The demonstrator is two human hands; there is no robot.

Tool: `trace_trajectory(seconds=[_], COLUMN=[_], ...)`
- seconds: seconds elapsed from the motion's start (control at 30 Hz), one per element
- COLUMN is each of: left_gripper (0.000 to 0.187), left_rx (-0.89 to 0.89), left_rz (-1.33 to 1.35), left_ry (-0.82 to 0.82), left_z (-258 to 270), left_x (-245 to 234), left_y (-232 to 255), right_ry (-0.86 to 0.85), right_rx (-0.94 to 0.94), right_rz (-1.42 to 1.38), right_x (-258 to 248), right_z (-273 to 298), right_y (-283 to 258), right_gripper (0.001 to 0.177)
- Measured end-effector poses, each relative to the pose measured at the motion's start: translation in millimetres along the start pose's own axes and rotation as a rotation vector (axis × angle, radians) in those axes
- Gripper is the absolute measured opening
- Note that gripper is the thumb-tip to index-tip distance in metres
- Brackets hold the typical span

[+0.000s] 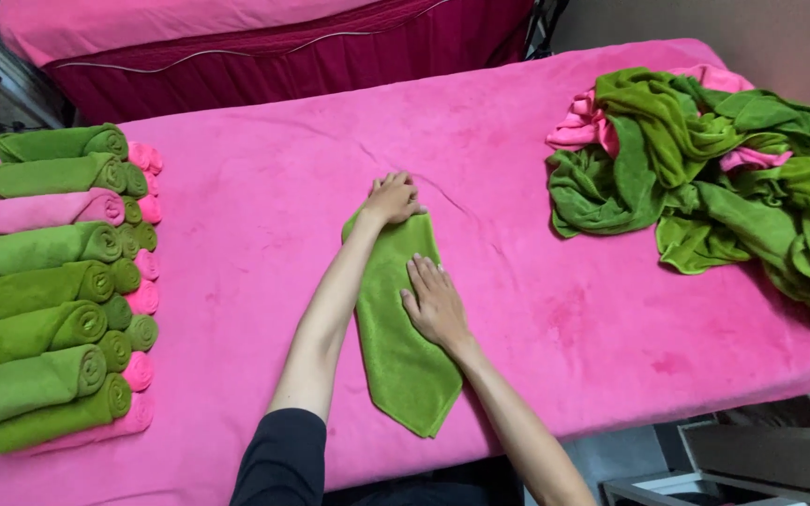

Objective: Folding a green towel into a decorative roll on a pink spa bed.

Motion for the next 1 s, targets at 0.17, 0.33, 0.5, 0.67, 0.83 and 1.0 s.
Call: trace_trajectory(seconds=[0.17, 0.33, 0.5, 0.67, 0.83, 1.0], left_gripper=[0.043, 0.044, 0.048, 0.047, 0.077, 0.083], left_rx=[-0.009, 0.108, -0.030, -0.391, -0.787, -0.651], left_rz=[0.116, -0.351, -0.488, -0.042, 0.531, 0.747], left_ry=[0.139, 0.261, 0.634, 0.855, 0.269, 0.361], left_z=[28, 7, 12, 119, 174, 167], left_x=[-11, -14, -45, -57, 10, 12], left_y=[-20, -9, -33, -79, -85, -92], right_ry=[-0.029, -0.073, -0.103, -0.042, 0.224, 0.083], right_rx=[0.028, 0.056, 0.059, 0.086, 0.411, 0.477], right_rz=[0.019, 0.019, -0.048, -0.397, -0.563, -0.646], right_x=[-1, 4, -1, 11, 16, 71], right_z=[1, 1, 0, -32, -111, -186], right_y=[-2, 1, 1, 39, 102, 144], right_gripper=[0.064, 0.065, 0.065, 0.065, 0.049, 0.049])
Point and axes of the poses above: each hand's wrist, its own z-axis away from the middle knuckle, its own x-axis out of the palm, y = z × x, the point moved 9 cm from there along -z, towards the middle knuckle, and after that the axes turned 8 degrees about x, right-handed, at the moved point
